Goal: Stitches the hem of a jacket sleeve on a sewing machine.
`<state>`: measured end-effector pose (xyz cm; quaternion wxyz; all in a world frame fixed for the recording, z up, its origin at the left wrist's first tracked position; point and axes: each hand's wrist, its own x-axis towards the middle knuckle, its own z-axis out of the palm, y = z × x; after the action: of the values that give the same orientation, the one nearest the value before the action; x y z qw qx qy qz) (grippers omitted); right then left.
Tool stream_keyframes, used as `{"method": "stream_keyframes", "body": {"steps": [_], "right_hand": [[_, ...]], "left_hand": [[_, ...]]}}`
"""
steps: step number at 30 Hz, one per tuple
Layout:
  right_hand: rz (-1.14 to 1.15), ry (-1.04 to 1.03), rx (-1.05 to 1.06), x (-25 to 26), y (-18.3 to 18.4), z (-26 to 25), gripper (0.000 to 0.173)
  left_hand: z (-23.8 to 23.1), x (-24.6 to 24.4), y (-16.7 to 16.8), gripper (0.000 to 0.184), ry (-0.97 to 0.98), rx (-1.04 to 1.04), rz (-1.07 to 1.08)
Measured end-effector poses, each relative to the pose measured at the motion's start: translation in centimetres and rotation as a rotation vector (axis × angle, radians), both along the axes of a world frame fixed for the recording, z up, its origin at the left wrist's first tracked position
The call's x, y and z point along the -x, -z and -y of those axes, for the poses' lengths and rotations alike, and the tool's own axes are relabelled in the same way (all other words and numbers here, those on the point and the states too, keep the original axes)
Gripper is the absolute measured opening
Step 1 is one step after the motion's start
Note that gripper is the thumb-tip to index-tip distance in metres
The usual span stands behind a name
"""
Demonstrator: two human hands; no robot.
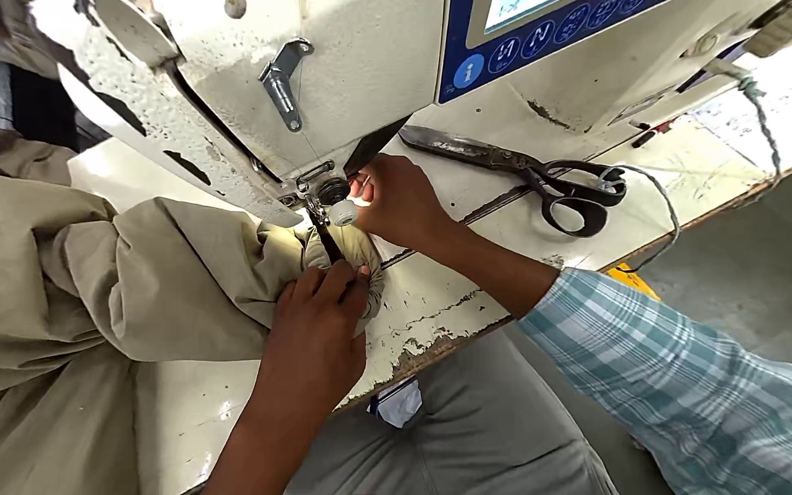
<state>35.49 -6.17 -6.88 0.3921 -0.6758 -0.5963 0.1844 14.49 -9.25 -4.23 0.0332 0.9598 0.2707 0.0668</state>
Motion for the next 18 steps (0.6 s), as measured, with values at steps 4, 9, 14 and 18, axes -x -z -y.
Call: {"method": "stream_keyframes", "body": {"steps": [4,9,14,18], "right_hand": [[0.111,-0.218,-0.266,0.6,0.4,4.5,0.017],[0.390,-0.419,-0.184,0.2,1.1,8.0,0.038],[0.467,-0.465,-0.186,0.0,0.8,8.1,0.031],[0.459,-0.420,-0.226,0.4,1.1,8.1,0.027]], "left_hand": [[0.1,0.2,0.1,0.053,-0.041,0.028,0.026],[0.2,0.4,0.3,0.053,-0.042,0.011,0.016],[-0.7,0.8,-0.4,0.068,-0.090,0.014,-0.052],[-0.9,1.0,-0.5,0.056,-0.063,-0.026,-0.082]]}}
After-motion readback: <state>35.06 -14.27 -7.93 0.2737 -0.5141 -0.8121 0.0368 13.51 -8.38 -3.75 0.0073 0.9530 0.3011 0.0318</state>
